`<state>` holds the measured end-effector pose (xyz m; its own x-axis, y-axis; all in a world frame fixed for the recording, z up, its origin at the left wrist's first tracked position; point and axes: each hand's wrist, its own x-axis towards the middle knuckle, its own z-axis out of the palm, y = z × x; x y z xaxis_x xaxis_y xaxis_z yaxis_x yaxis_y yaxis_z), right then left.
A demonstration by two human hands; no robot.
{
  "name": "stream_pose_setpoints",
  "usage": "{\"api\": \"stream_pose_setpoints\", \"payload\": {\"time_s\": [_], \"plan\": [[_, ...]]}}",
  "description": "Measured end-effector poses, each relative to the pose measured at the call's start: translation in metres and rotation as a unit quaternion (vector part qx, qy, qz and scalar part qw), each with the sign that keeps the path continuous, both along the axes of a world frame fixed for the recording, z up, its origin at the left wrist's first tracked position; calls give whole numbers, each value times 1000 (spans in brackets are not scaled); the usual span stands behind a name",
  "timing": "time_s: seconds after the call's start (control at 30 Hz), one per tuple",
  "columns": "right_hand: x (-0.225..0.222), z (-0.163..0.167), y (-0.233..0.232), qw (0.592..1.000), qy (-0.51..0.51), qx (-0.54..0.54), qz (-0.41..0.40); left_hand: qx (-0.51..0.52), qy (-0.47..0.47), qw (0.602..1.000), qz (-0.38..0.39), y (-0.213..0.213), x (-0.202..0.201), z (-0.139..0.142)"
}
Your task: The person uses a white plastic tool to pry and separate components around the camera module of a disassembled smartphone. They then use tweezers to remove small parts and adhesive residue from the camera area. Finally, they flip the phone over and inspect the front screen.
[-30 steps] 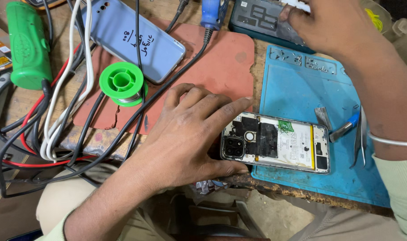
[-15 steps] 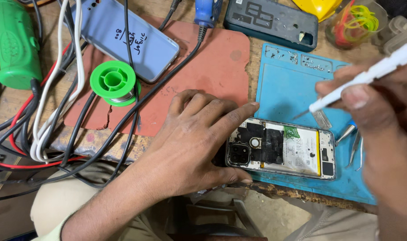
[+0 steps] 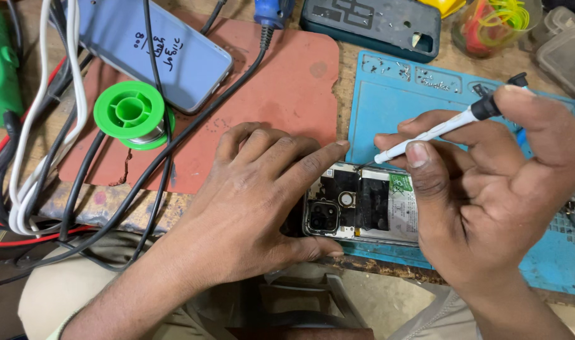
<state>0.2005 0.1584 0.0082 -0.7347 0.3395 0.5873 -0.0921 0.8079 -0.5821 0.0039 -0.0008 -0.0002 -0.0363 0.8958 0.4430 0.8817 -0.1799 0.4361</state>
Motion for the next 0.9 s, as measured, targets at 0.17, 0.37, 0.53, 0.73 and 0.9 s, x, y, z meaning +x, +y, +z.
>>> {"api": "stream_pose_setpoints", "payload": {"time_s": [0.17,0.37,0.53,0.73,0.9], "plan": [[-10,6,-5,1000,11,29,-7,3,-2,1000,-1,-1,0,-1],[-27,9,-27,995,40,35,-80,3,1,1000,-2,-1,-1,0],[-21,7,-28,988,24,-95,-121,3,-2,1000,-2,-1,0,-1],[-10,-13,-6,998,38,-28,-27,2,-3,1000,1,-1,1,-1],[-4,-19,3,999,39,-25,-24,4,3,1000,3,0,1,-2]]}}
